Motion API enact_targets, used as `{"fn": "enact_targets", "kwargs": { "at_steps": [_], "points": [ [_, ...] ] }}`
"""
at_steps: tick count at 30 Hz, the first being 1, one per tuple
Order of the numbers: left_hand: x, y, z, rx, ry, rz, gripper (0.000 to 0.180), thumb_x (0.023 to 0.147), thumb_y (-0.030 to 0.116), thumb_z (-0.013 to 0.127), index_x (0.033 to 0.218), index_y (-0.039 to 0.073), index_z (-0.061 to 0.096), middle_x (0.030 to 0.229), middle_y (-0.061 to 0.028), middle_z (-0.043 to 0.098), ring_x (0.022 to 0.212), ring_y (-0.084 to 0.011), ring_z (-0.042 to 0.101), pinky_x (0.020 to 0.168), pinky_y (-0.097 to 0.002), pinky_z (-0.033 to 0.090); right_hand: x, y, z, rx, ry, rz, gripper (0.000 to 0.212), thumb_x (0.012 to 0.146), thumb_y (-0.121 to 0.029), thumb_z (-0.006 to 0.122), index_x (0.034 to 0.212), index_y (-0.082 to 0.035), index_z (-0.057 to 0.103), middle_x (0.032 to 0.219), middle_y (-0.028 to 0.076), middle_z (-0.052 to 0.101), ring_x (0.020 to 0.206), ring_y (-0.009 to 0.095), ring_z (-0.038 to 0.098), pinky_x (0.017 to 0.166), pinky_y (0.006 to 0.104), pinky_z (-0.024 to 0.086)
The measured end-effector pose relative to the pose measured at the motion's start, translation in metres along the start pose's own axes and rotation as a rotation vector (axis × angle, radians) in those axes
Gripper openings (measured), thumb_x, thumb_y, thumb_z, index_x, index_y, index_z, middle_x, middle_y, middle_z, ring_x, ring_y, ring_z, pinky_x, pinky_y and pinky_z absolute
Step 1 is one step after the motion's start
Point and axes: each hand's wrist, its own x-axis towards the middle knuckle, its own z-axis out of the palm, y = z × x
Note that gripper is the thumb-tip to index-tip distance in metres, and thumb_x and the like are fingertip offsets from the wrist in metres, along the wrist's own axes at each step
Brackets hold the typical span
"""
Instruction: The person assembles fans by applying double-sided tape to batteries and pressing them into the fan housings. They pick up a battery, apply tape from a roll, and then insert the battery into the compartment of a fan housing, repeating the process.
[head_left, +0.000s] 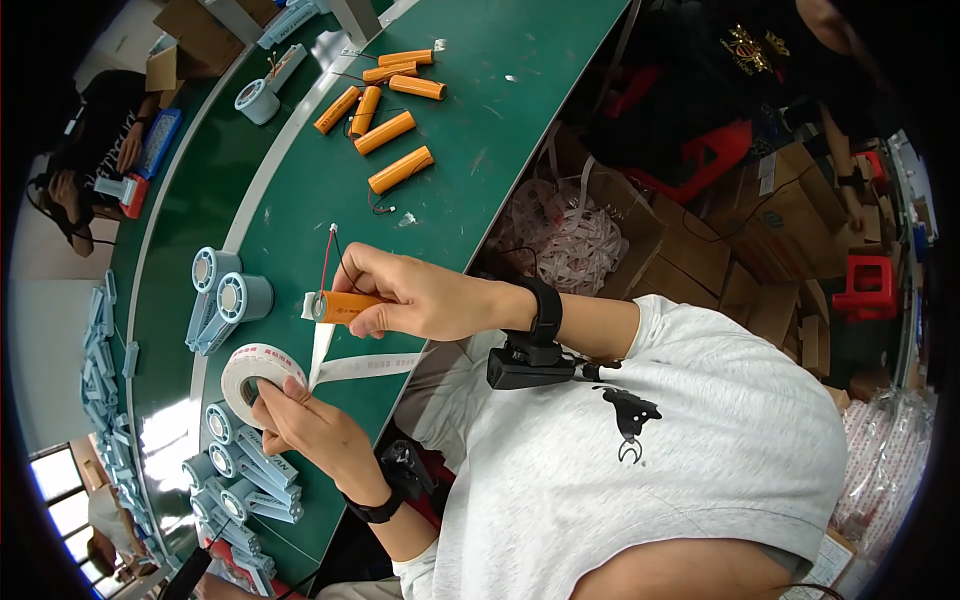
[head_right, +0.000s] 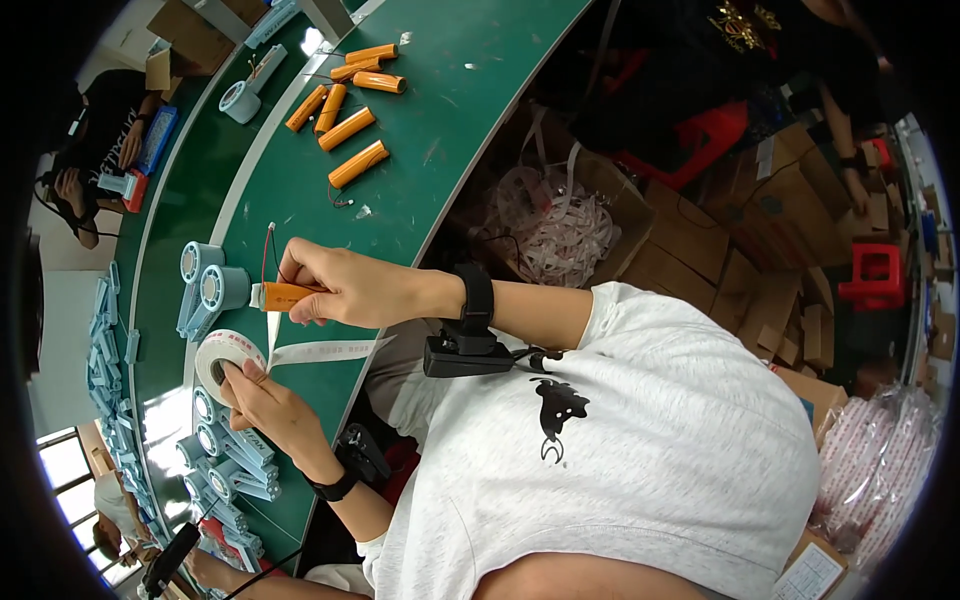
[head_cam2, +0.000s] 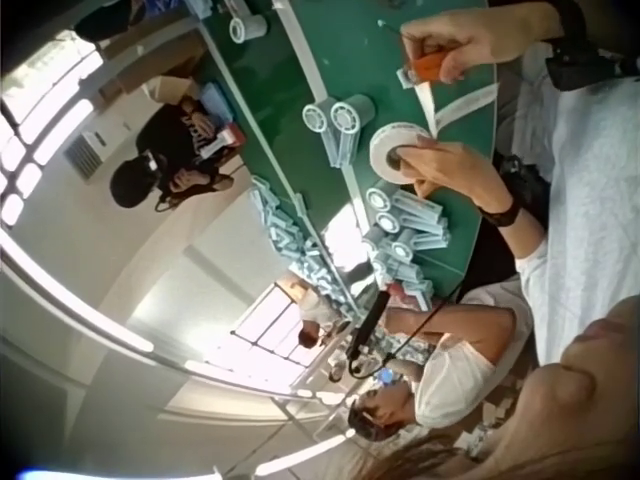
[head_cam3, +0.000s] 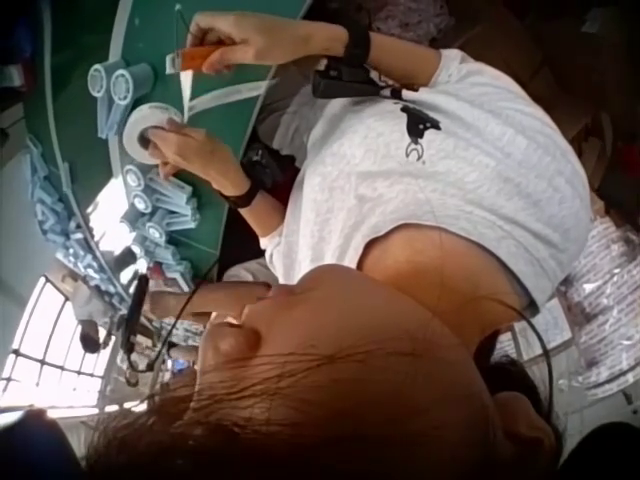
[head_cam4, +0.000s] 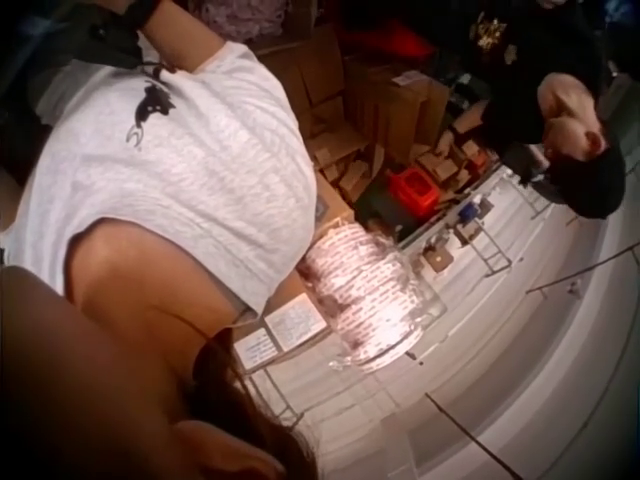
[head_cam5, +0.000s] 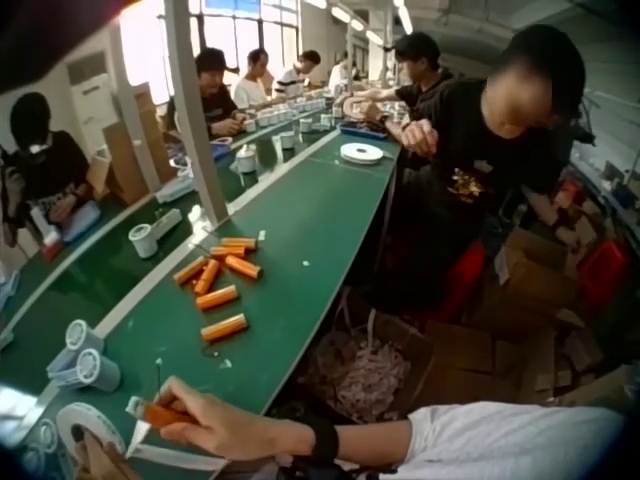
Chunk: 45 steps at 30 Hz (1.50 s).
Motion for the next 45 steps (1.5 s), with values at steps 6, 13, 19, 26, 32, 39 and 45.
{"fn": "enact_targets", "kwargs": {
  "at_steps": [6, 13, 19, 26, 32, 39, 45],
  "points": [
    [-0.005, 0.003, 0.0, -0.017, -0.093, -0.076, 0.033, 0.095, 0.025, 0.029, 0.097, -0.005, 0.042, 0.085, -0.0192, 0.049, 0.085, -0.03, 0.041, 0.074, -0.038, 0.022, 0.015, 0.013, 0.009, -0.274, 0.194, -0.145, 0.023, 0.087, -0.013, 0.052, 0.102, 0.003, 0.044, 0.092, 0.009, 0.053, 0.083, 0.011, 0.051, 0.074, 0.0249, 0.043],
    [-0.01, 0.009, 0.01, -0.094, -0.106, -0.087, 0.037, 0.095, 0.026, 0.03, 0.106, -0.006, 0.044, 0.092, -0.0208, 0.048, 0.084, -0.032, 0.043, 0.075, -0.0388, 0.024, 0.035, 0.015, 0.024, 0.196, 0.2, -0.028, 0.024, 0.088, -0.014, 0.051, 0.104, 0.004, 0.049, 0.092, 0.008, 0.054, 0.084, 0.009, 0.049, 0.075, 0.0247, 0.042],
    [-0.012, 0.015, 0.018, -0.109, -0.109, -0.116, 0.032, 0.095, 0.025, 0.028, 0.095, -0.004, 0.042, 0.093, -0.0204, 0.049, 0.091, -0.0315, 0.041, 0.074, -0.0393, 0.024, 0.046, 0.013, 0.026, 0.099, 0.256, -0.019, 0.021, 0.088, -0.013, 0.051, 0.1, 0.004, 0.05, 0.088, 0.006, 0.055, 0.081, 0.009, 0.05, 0.074, 0.0242, 0.042],
    [-0.016, 0.012, 0.04, -0.075, -0.046, -0.031, 0.022, 0.092, 0.018, 0.036, 0.097, -0.003, 0.044, 0.093, -0.0198, 0.05, 0.086, -0.0329, 0.044, 0.075, -0.04, 0.025, 0.06, 0.033, 0.039, 0.289, 0.379, 0.05, 0.019, 0.087, -0.012, 0.053, 0.097, 0.004, 0.051, 0.085, 0.005, 0.054, 0.076, 0.009, 0.05, 0.072, 0.0238, 0.041],
    [-0.016, -0.003, 0.029, 0.118, -0.327, -0.16, 0.024, 0.092, 0.015, 0.038, 0.105, -0.005, 0.043, 0.096, -0.0183, 0.052, 0.095, -0.0302, 0.043, 0.076, -0.0393, 0.025, 0.081, 0.062, 0.07, 0.529, 0.612, 0.201, 0.015, 0.086, -0.008, 0.05, 0.095, 0.003, 0.051, 0.084, 0.005, 0.054, 0.07, 0.01, 0.048, 0.064, 0.0254, 0.042],
    [-0.061, -0.065, -0.011, -0.011, -0.185, -0.146, 0.021, 0.087, 0.013, 0.049, 0.096, -0.004, 0.056, 0.086, -0.0156, 0.057, 0.083, -0.0285, 0.05, 0.074, -0.0366, 0.032, 0.16, 0.036, 0.073, 0.022, 0.48, -0.23, 0.018, 0.082, -0.011, 0.054, 0.087, 0.006, 0.054, 0.075, 0.012, 0.055, 0.07, 0.019, 0.051, 0.063, 0.0314, 0.043],
    [-0.047, -0.094, -0.024, -0.205, -0.202, -0.316, 0.016, 0.082, 0.012, 0.057, 0.085, -0.003, 0.061, 0.089, -0.0144, 0.061, 0.078, -0.0265, 0.054, 0.077, -0.0372, 0.037, 0.205, 0.118, 0.127, -0.964, -0.281, -0.243, 0.022, 0.079, -0.015, 0.052, 0.077, 0.006, 0.059, 0.062, 0.021, 0.054, 0.068, 0.031, 0.053, 0.063, 0.0379, 0.043]
  ]
}}
